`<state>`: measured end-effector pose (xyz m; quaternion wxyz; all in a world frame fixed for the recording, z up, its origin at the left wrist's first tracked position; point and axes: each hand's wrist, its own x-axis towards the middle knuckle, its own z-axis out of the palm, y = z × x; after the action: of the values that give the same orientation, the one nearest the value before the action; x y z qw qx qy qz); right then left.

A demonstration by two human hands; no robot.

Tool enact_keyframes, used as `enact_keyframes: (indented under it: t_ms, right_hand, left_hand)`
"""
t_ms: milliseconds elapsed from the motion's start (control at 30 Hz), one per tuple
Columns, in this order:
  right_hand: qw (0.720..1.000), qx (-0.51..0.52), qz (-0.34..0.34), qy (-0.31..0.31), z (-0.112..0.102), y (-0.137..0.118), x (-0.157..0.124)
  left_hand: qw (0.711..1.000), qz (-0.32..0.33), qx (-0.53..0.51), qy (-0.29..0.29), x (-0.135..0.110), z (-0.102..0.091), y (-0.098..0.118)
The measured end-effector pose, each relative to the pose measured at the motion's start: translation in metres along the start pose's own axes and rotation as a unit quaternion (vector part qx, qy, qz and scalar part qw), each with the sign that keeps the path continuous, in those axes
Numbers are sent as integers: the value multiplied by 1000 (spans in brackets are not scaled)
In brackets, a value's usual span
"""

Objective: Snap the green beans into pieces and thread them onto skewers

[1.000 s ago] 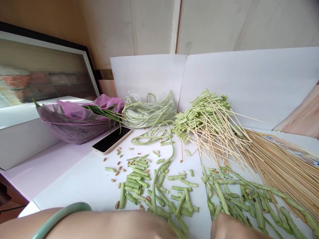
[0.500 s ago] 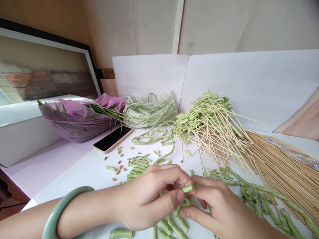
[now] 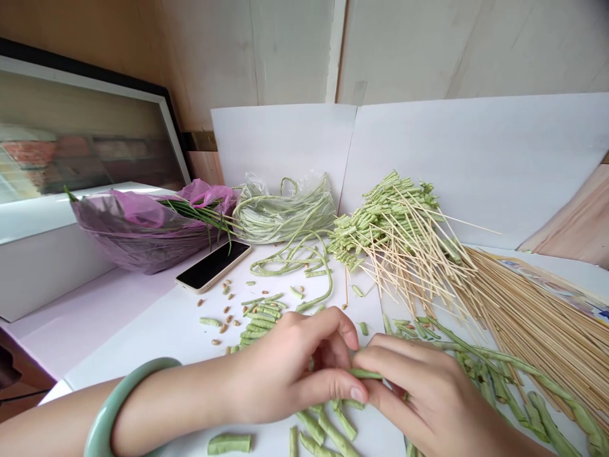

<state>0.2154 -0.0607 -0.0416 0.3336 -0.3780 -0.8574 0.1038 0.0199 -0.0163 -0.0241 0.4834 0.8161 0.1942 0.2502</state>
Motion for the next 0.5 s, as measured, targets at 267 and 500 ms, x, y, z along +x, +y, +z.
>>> enact_keyframes:
  t_ms: [267, 500]
  right_hand:
    - [996, -83, -37, 24, -6, 0, 3]
    - [959, -214, -179, -44, -8, -8, 6]
  left_hand:
    - [982, 48, 176, -46, 0, -6, 5]
    - [974, 88, 193, -83, -3, -3, 2]
